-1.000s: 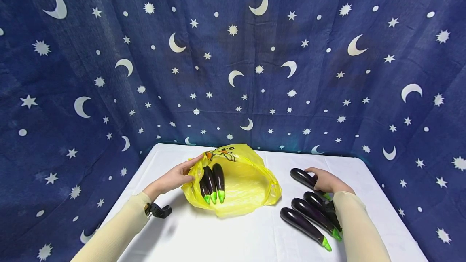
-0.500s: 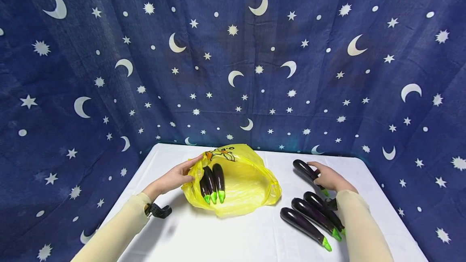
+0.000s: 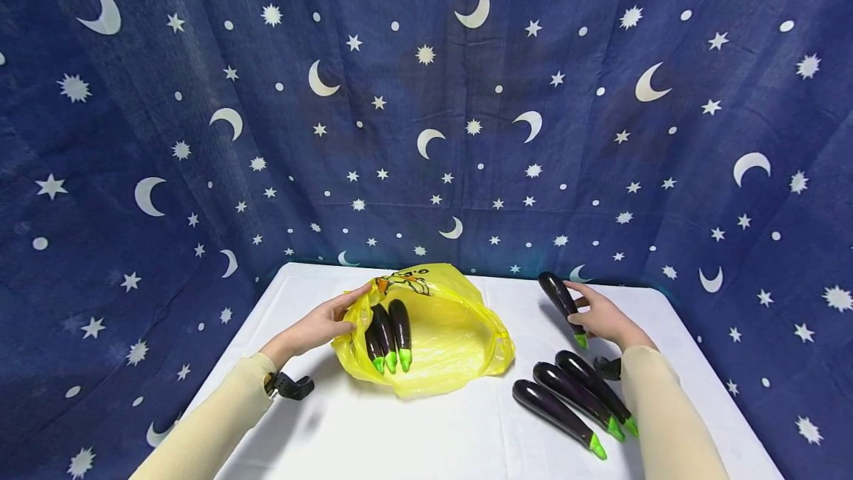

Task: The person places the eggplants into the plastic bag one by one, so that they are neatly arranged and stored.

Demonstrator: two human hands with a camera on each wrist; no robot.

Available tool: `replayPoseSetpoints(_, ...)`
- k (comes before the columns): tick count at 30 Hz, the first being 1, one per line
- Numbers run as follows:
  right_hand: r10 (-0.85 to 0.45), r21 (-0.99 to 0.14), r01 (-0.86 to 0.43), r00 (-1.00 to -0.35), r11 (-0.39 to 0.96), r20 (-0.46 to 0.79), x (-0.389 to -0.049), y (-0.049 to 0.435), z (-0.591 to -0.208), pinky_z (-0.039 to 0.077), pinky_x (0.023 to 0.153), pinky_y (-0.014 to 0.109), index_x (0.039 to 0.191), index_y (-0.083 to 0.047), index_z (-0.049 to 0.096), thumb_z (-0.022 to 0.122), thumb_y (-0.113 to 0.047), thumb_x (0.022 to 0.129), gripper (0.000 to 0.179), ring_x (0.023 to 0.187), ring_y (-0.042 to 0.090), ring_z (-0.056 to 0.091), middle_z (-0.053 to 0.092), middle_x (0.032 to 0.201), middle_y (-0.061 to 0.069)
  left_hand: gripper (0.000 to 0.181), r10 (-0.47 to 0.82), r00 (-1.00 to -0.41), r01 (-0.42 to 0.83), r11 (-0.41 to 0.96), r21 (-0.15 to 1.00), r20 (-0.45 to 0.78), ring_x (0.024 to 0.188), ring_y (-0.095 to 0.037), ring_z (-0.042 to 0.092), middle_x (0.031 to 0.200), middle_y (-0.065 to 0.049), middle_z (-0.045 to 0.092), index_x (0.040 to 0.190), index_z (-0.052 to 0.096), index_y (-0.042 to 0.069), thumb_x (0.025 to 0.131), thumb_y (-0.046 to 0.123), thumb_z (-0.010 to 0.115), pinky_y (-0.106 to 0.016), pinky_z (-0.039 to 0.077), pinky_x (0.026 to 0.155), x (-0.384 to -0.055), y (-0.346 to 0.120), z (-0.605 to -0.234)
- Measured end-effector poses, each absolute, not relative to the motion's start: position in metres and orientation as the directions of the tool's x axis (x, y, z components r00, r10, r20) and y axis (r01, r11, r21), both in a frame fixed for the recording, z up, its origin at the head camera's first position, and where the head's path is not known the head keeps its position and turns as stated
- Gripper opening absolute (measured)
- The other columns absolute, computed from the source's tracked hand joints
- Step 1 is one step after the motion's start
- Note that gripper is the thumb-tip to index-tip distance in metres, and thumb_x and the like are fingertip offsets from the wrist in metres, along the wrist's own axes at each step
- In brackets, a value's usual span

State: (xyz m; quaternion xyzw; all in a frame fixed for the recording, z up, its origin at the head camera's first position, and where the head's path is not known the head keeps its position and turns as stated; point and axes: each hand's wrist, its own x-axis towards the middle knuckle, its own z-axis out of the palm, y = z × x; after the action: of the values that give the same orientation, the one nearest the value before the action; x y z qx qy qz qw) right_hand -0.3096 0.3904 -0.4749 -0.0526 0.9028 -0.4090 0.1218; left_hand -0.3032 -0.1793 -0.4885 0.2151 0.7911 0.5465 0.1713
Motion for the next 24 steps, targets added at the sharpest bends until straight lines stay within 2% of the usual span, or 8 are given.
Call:
replayPoseSetpoints(6, -0.202, -0.849, 0.037, -0.965, 0.526, -0.167, -0.309, 0.386, -0.475, 0.057, 0.075, 0.047, 0.164, -0.007, 0.016, 0.065, -0.005, 0.098, 0.082, 0.099, 0.032, 0.067, 0.042, 0.138, 0.039, 0.082, 0.53, -0.847, 0.15, 0.305, 0.941, -0.037, 0.142, -0.022, 0.04, 0.168, -0.001, 0.025, 0.162, 0.032, 0.028, 0.091, -0.001, 0.06, -0.029, 0.046, 0.099, -0.303, -0.179, -0.487)
replayPoseSetpoints(12, -0.201, -0.88, 0.048, -0.966, 0.473, -0.161, -0.31, 0.38, -0.477, 0.058, 0.08, 0.05, 0.165, -0.013, 0.016, 0.067, -0.01, 0.098, 0.084, 0.104, 0.032, 0.066, 0.04, 0.143, 0.037, 0.082, 0.535, -0.844, 0.148, 0.294, 0.944, -0.035, 0.141, -0.023, 0.04, 0.168, -0.003, 0.024, 0.162, 0.032, 0.027, 0.09, 0.0, 0.06, -0.029, 0.047, 0.099, -0.303, -0.179, -0.488)
replayPoseSetpoints(19, -0.21, -0.92, 0.064, -0.965, 0.388, -0.156, -0.31, 0.37, -0.476, 0.057, 0.085, 0.053, 0.165, -0.013, 0.014, 0.067, -0.009, 0.098, 0.085, 0.108, 0.041, 0.067, 0.039, 0.146, 0.038, 0.082, 0.527, -0.849, 0.155, 0.316, 0.936, -0.037, 0.142, -0.022, 0.039, 0.168, -0.001, 0.025, 0.162, 0.032, 0.028, 0.09, 0.0, 0.06, -0.027, 0.046, 0.098, -0.303, -0.179, -0.488)
replayPoseSetpoints(24, -0.22, -0.938, 0.053, -0.966, 0.343, -0.135, -0.309, 0.366, -0.475, 0.057, 0.086, 0.053, 0.165, -0.01, 0.013, 0.067, -0.008, 0.097, 0.087, 0.109, 0.043, 0.066, 0.039, 0.146, 0.04, 0.083, 0.53, -0.848, 0.189, 0.324, 0.927, -0.013, 0.144, -0.02, 0.037, 0.167, 0.001, 0.025, 0.162, 0.032, 0.028, 0.09, -0.001, 0.06, -0.027, 0.043, 0.102, -0.301, -0.179, -0.485)
